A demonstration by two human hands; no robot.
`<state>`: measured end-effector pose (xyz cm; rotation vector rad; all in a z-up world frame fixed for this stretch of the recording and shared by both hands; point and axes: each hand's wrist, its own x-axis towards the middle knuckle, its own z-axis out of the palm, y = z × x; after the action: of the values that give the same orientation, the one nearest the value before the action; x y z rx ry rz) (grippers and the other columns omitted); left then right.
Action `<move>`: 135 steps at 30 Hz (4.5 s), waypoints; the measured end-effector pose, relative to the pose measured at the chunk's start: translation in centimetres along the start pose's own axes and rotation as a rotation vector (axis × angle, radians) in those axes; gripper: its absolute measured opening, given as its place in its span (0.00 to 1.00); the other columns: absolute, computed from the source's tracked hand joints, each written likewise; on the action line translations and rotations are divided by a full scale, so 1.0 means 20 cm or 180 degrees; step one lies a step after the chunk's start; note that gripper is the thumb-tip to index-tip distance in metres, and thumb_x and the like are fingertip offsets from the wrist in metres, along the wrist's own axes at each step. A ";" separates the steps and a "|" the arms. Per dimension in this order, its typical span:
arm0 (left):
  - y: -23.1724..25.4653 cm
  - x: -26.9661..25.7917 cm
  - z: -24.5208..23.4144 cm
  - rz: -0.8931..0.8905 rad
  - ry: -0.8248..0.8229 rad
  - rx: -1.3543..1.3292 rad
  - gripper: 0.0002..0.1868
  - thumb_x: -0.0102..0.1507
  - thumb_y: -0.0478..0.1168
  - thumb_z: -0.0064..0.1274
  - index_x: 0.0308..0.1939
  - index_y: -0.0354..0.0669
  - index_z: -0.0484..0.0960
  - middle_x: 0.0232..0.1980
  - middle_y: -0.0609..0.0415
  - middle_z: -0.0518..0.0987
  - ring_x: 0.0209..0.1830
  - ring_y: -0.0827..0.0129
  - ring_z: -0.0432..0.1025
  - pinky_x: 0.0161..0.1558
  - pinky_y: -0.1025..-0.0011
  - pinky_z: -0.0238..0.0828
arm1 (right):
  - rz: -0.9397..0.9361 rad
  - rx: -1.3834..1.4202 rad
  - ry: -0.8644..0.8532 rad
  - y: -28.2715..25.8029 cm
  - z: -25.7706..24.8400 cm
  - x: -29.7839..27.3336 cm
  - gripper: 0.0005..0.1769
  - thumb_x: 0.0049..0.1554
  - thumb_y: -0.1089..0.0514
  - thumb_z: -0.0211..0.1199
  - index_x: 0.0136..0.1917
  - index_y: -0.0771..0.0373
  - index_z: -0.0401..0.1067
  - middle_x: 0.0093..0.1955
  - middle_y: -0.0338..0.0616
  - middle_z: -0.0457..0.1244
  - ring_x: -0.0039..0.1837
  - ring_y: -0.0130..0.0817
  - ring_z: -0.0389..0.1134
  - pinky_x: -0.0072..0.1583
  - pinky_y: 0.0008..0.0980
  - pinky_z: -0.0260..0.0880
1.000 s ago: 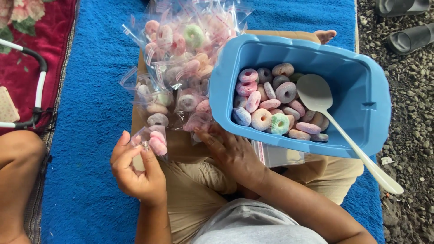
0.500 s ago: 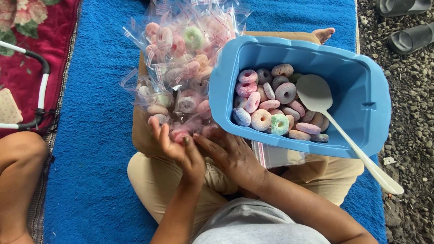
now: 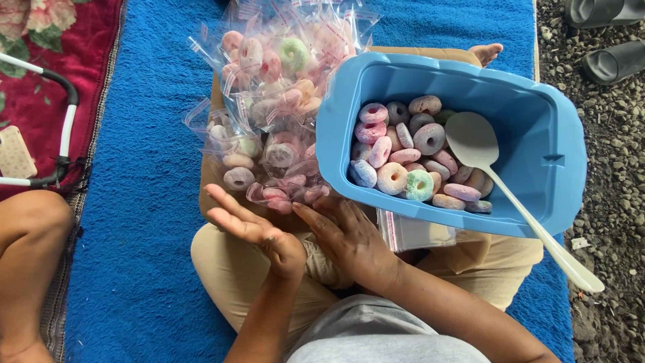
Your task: Packing small donut-shaped candies into individual plastic bags from a large blue container.
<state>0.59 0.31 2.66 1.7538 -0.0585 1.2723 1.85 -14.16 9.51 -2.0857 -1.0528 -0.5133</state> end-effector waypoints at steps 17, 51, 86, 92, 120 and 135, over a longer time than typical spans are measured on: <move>0.38 -0.28 -0.07 0.0321 -0.1555 -0.0177 0.12 0.58 0.33 0.56 0.44 0.44 0.73 0.61 0.46 0.71 0.55 0.58 0.71 0.60 0.56 0.69 | 0.0943 -0.0817 -0.0568 0.22 -0.50 -0.58 0.21 0.51 0.53 0.71 0.58 0.54 0.79 0.61 0.36 0.67 0.59 0.35 0.66 0.62 0.38 0.65; 0.45 -0.28 0.26 0.0730 -0.1820 0.1341 0.21 0.62 0.49 0.58 0.59 0.58 0.80 0.57 0.59 0.75 0.63 0.63 0.65 0.64 0.57 0.52 | 0.0934 0.0167 0.0870 0.43 -0.50 -0.70 0.10 0.55 0.62 0.71 0.52 0.59 0.81 0.42 0.44 0.72 0.41 0.46 0.74 0.44 0.41 0.75; 0.70 0.03 0.07 -0.2923 -0.2859 -0.2380 0.07 0.64 0.37 0.61 0.43 0.38 0.83 0.41 0.54 0.84 0.32 0.80 0.71 0.36 0.83 0.68 | 0.1672 0.3252 0.0485 0.11 -0.66 -0.62 0.08 0.54 0.65 0.68 0.48 0.62 0.74 0.54 0.47 0.65 0.54 0.31 0.68 0.56 0.28 0.73; 0.63 0.04 0.05 -0.3989 -0.2997 -0.3746 0.11 0.64 0.33 0.61 0.49 0.32 0.81 0.46 0.45 0.83 0.43 0.70 0.79 0.51 0.75 0.77 | 0.1297 0.2752 -0.0396 0.07 -0.78 -0.54 0.14 0.49 0.68 0.58 0.46 0.61 0.80 0.58 0.50 0.67 0.59 0.38 0.69 0.59 0.35 0.73; 0.69 -0.08 0.10 -0.1589 -0.2542 -0.3040 0.27 0.71 0.32 0.50 0.74 0.40 0.64 0.79 0.41 0.63 0.61 0.61 0.74 0.58 0.66 0.81 | 0.4042 0.5093 0.0845 0.10 -0.41 -0.77 0.04 0.64 0.63 0.58 0.53 0.64 0.69 0.35 0.45 0.64 0.34 0.29 0.65 0.40 0.26 0.66; 0.74 -0.08 0.14 -0.2506 -0.2151 -0.2891 0.24 0.75 0.45 0.39 0.72 0.38 0.65 0.70 0.38 0.73 0.67 0.63 0.68 0.67 0.65 0.65 | 0.3418 0.5800 0.0544 0.05 -0.42 -0.76 0.12 0.60 0.64 0.61 0.56 0.72 0.73 0.68 0.54 0.64 0.44 0.34 0.63 0.47 0.30 0.65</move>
<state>-5.82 -10.61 10.82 1.1113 -0.2578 -0.0056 -6.45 -28.86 5.08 -0.5964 0.0715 0.6492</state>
